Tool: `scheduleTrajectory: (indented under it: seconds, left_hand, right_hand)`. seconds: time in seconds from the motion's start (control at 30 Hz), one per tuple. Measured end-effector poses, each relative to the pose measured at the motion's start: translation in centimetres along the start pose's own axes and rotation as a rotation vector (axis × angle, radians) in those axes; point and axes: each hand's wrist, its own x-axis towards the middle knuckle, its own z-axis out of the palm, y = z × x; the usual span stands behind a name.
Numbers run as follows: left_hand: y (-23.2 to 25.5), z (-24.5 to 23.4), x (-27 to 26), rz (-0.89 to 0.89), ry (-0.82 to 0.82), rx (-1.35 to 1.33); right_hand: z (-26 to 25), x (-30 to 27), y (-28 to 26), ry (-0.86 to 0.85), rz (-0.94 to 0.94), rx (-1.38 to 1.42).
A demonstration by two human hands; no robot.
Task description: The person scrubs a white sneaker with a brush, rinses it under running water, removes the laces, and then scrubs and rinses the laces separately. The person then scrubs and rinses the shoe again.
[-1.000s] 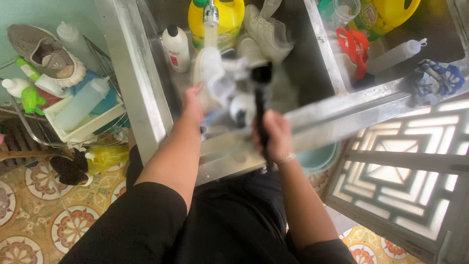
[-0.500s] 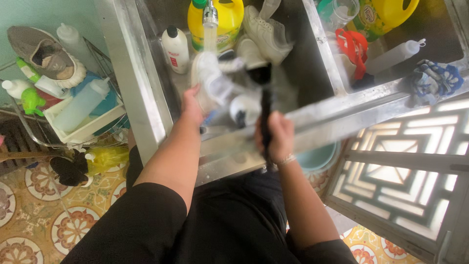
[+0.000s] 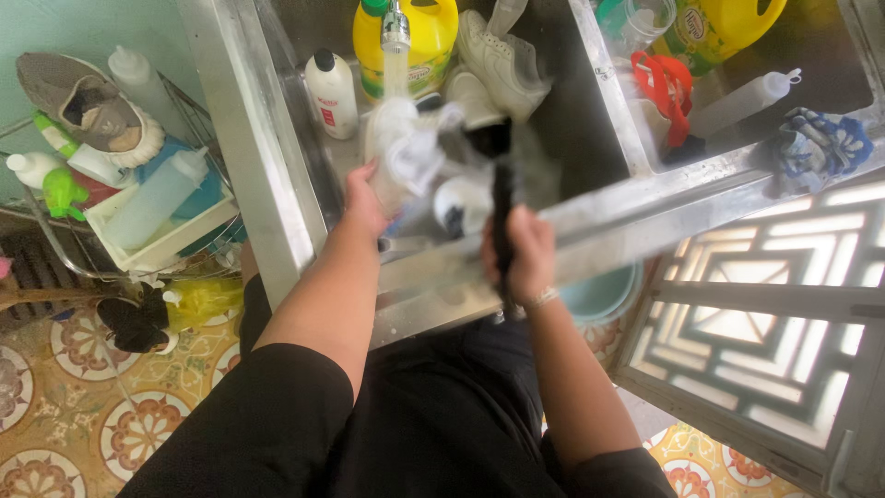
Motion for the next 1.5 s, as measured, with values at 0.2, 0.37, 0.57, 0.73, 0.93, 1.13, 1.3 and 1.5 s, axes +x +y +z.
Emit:
scheduleTrajectory:
  seconds: [0.2, 0.37, 0.57, 0.73, 0.93, 1.13, 1.3, 1.5]
  left_hand:
    - [0.0, 0.3, -0.4, -0.023, 0.073, 0.060]
    - [0.1, 0.1, -0.1, -0.035, 0.066, 0.069]
    - [0.0, -0.2, 0.5, -0.057, -0.019, 0.072]
    - [-0.1, -0.1, 0.2, -0.021, 0.054, 0.090]
    - [-0.7, -1.1, 2.0, -0.071, 0.110, 0.151]
    - [-2.9, -4.5, 6.9, -0.276, -0.027, -0.062]
    - [-3.8, -6.5, 8.1, -0.196, 0.243, -0.122]
    - [-1.2, -1.9, 5.1, 0.017, 0.918, 0.056]
  right_hand:
    - [0.0, 0.2, 0.0, 0.004, -0.013, -0.013]
    - [0.0, 0.2, -0.2, 0.010, 0.029, 0.032]
    - [0.5, 0.1, -0.7, 0.021, 0.050, -0.013]
    - [0.6, 0.1, -0.9, 0.049, 0.043, -0.039]
    - [0.7, 0.1, -0.5, 0.049, -0.012, -0.058]
    - [0.6, -0.1, -0.1, 0.093, -0.046, -0.125]
    - [0.6, -0.1, -0.2, 0.108, -0.037, -0.135]
    - [0.3, -0.1, -0.1, 0.094, -0.022, -0.084]
